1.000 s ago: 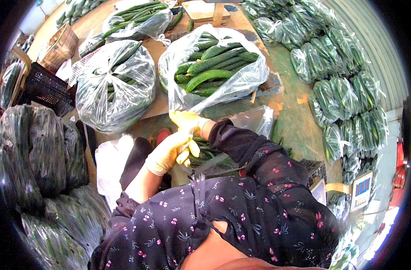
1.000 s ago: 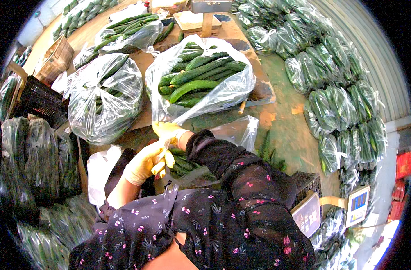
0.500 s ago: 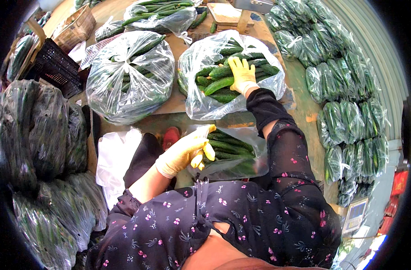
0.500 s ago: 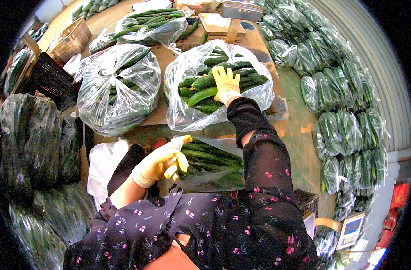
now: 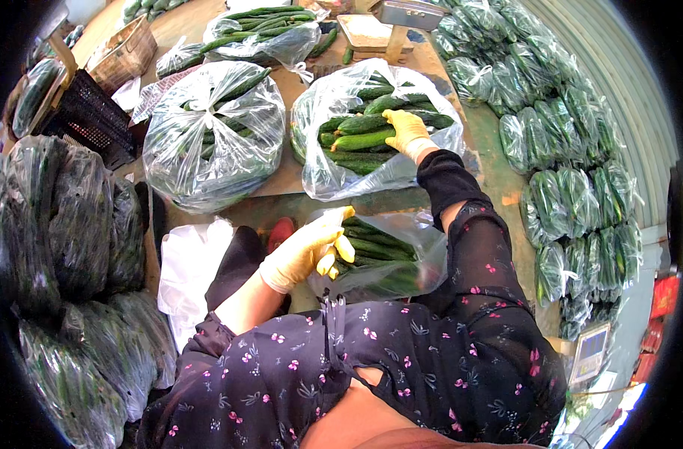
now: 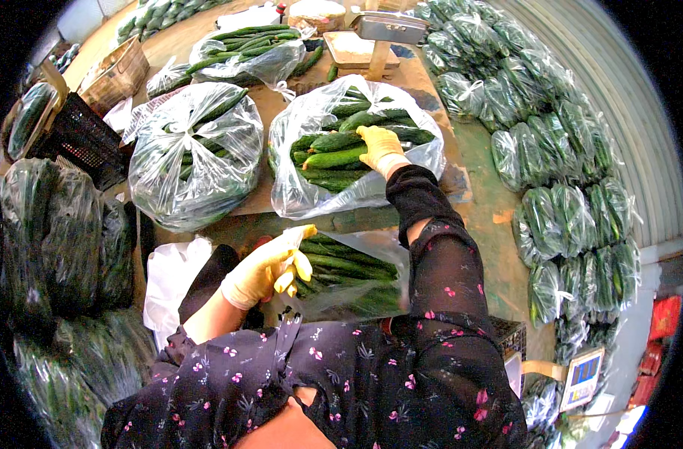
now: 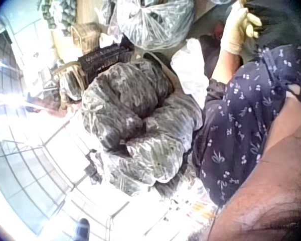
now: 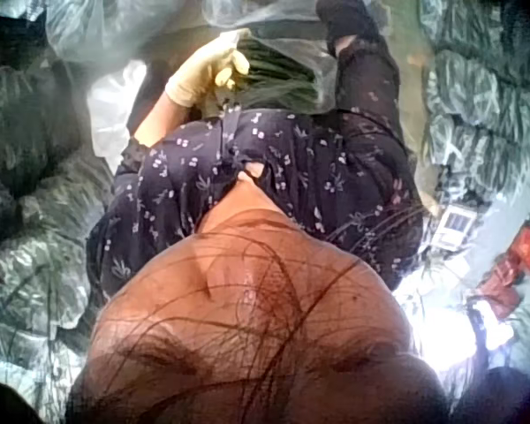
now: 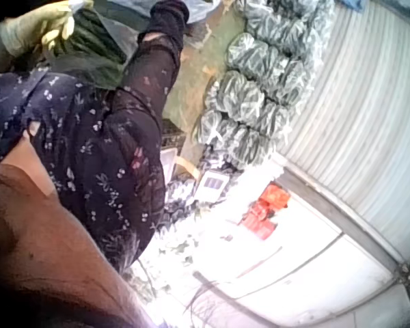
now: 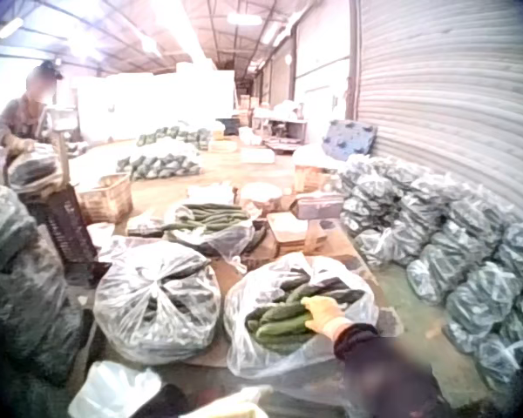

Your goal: The person sorts cucumbers by hand from large bags into smaller plastic bags while seated on the floor of an agricultural processing facility.

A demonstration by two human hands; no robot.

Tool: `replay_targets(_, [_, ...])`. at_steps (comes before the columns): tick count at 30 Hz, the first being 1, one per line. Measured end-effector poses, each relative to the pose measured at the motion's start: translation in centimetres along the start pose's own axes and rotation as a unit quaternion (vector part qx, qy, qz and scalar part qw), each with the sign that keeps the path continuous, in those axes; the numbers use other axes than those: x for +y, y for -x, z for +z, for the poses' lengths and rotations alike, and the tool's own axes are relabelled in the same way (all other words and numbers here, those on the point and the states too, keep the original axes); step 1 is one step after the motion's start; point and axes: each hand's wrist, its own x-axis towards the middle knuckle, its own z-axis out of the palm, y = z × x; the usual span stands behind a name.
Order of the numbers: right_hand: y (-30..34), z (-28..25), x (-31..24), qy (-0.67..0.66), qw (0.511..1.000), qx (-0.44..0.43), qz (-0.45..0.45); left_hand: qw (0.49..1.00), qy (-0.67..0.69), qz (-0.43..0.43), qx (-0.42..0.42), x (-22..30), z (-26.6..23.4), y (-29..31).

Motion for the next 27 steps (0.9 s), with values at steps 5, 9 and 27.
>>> replay_targets(5, [2.5, 1.1, 0.7, 0.009, 0.981, -0.152, 0.122, 1.000, -0.012, 0.015, 0.021, 0.1, -0.1, 0.6])
replay_targets(9, [4.9, 3.5, 2.7, -0.104, 0.987, -0.057, 0.112, 1.000, 0.008, 0.016, 0.005, -0.3, -1.0, 0.5])
replay_targets(27, [18.3, -0.7, -1.5, -0.789, 0.588, -0.097, 0.148, 0.996, 0.072, 0.040, -0.044, -1.5, -2.8, -0.3])
